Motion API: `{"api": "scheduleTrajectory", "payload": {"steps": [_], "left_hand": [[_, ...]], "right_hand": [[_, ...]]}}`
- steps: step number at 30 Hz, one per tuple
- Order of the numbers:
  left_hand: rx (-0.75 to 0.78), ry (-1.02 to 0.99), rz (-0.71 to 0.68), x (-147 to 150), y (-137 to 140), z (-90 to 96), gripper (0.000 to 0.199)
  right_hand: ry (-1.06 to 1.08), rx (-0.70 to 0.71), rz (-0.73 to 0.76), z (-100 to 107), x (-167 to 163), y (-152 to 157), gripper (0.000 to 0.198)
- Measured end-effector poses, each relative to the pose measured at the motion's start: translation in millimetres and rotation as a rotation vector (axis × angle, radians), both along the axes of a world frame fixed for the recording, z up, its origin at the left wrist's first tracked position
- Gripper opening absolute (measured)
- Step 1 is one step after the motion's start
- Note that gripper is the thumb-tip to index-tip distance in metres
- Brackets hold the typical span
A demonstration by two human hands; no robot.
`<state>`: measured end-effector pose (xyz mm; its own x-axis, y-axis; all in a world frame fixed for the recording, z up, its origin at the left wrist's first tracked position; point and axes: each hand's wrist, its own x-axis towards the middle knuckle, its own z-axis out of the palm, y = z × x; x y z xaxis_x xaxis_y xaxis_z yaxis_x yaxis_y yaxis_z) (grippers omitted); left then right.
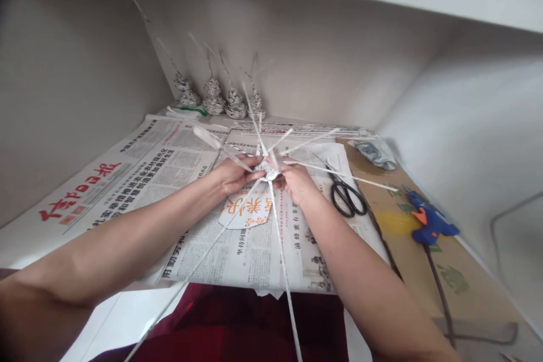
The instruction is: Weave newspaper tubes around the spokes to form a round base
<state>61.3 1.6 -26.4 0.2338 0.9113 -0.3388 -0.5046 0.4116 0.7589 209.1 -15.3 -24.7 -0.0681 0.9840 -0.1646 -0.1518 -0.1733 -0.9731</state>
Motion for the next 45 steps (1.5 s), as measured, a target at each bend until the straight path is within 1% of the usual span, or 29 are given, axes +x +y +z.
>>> {"api": "scheduleTrajectory", "payload": {"steps": [3,5,7,12,16,19,22,25,30,32,36,38,41,43,45], "left_hand": [[0.01,0.054,-0.059,1,-3,-2.9,0.002],[0.019,0.078,-0.093,2,-5,-3.6,0.005],[0.038,0.103,-0.105,3,-6,-4.0,0.007],[0.069,0.166,-0.076,1,-5,-4.0,0.012],[0.06,0.181,-0.038,1,-8,2.4,0.011],[0.072,0.165,-0.045,1,-10,6.4,0.009],[0.091,0.162,-0.06,0,-10,7.1,0.008],[0.086,0.184,-0.071,-2,-9,7.5,0.007],[0.092,0.192,-0.117,-5,-9,10.1,0.006],[0.095,0.189,-0.141,-6,-8,10.1,0.005],[0.119,0.241,-0.174,-7,-8,6.3,0.008],[0.167,0.33,-0.153,-7,-8,3.4,0.014],[0.302,0.434,-0.045,-5,-10,0.5,0.02],[0.364,0.435,0.032,-4,-11,-0.3,0.022],[0.38,0.408,0.073,-1,-12,-1.2,0.025]], "right_hand": [[0.037,-0.022,-0.066,-3,-2,-1,0.036],[0.066,-0.009,-0.108,-6,-2,-2,0.035],[0.09,0.02,-0.118,-9,-3,-2,0.033],[0.109,0.065,-0.135,-13,-4,-2,0.034],[0.109,0.049,-0.149,-10,-4,-4,0.032],[0.091,0.09,-0.168,-8,-6,-5,0.03],[0.064,0.145,-0.171,-9,-6,-5,0.028],[0.061,0.151,-0.155,-11,-4,-4,0.029],[0.113,0.136,-0.044,-9,0,-2,0.033],[0.109,0.126,-0.016,-8,0,-2,0.031],[0.063,0.132,-0.086,-9,-3,-1,0.026],[0.038,0.154,-0.166,-11,-6,-2,0.028],[0.003,0.178,-0.247,-13,-9,-3,0.028],[-0.012,0.195,-0.269,-14,-11,-4,0.027],[-0.018,0.203,-0.287,-13,-13,-4,0.027]]}}
